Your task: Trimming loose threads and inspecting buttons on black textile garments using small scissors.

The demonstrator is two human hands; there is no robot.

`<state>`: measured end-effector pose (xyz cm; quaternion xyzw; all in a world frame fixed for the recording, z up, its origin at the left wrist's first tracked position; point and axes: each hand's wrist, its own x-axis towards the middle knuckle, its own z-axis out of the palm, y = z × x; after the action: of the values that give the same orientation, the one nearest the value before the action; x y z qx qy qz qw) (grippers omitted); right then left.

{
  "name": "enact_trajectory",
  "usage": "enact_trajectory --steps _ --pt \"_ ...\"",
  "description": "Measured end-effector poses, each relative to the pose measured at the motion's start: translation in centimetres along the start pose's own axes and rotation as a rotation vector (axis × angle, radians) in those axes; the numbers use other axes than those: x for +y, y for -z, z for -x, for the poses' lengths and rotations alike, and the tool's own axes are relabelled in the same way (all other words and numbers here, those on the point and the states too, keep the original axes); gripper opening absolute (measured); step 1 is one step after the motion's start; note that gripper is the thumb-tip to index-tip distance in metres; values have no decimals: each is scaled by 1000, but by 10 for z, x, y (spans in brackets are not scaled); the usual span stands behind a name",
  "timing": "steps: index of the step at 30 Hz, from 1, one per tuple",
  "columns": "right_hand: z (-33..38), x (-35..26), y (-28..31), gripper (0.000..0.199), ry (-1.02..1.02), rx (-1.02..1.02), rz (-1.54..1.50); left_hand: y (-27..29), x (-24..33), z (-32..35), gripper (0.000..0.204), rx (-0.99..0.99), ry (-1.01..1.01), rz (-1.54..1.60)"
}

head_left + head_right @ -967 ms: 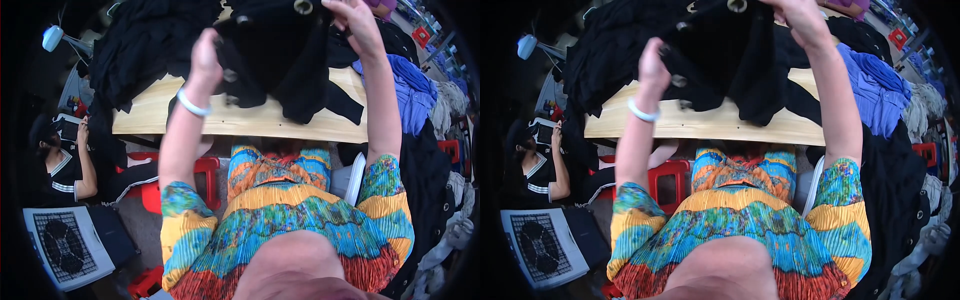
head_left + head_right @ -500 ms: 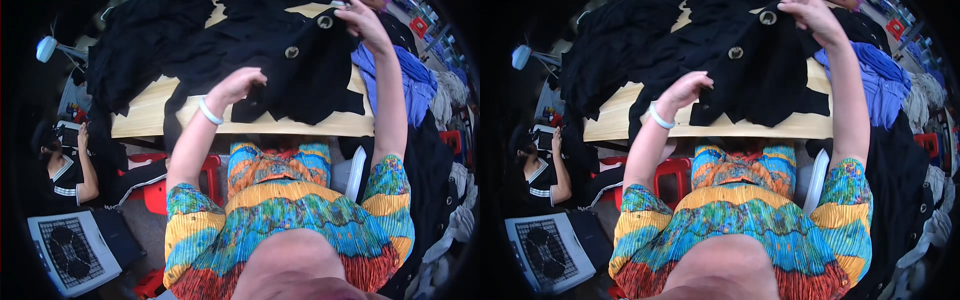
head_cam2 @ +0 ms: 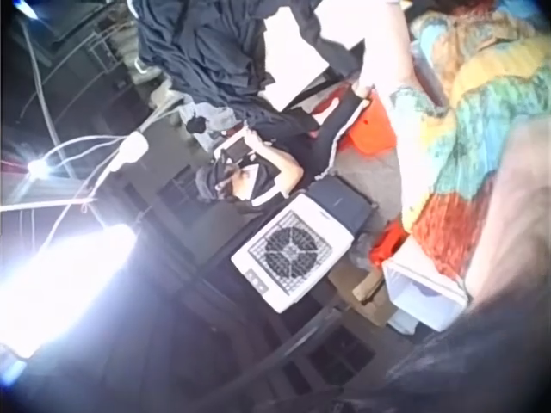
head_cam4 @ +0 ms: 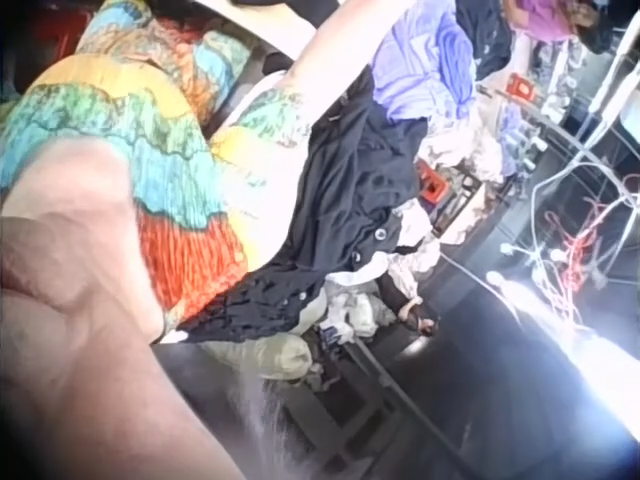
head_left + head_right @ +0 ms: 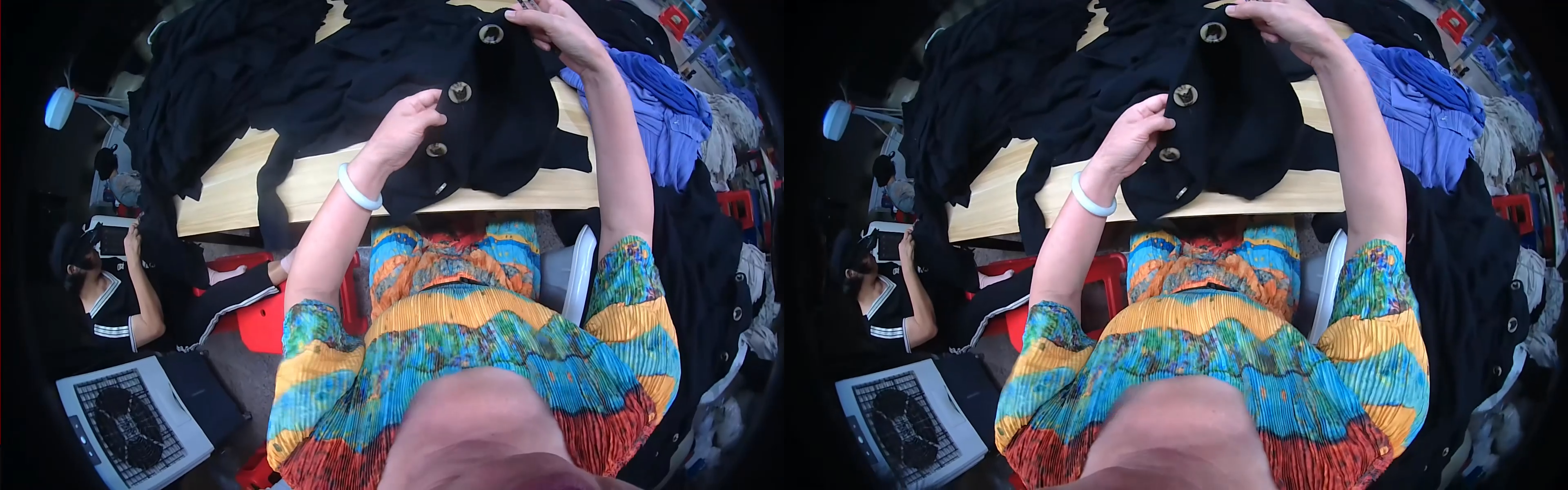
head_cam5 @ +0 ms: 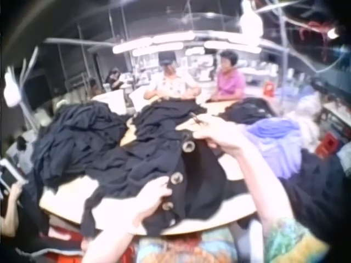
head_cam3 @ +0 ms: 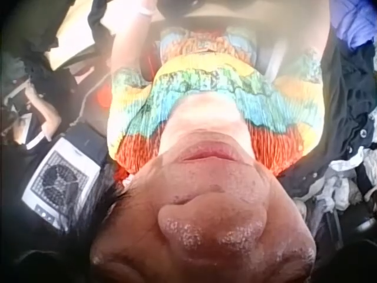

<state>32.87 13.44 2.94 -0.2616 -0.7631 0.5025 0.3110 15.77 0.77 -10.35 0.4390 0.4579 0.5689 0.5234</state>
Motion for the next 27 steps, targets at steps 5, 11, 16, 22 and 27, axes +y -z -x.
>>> enact_trajectory --steps 5,11,16,22,27 --pt "-34 77 -8 35 483 -66 146 9 -3 6 33 3 33 213" --pt "7 78 -49 49 -5 -544 -51 14 -6 8 30 -29 94 286" --pt "17 98 -54 43 -119 -487 -262 3 -6 10 19 78 -11 143" --pt "19 111 -60 41 -205 -403 -560 -24 -24 23 13 537 -642 -634" --pt "23 109 -65 39 -212 -358 -576 -37 -33 20 15 610 -524 -481"
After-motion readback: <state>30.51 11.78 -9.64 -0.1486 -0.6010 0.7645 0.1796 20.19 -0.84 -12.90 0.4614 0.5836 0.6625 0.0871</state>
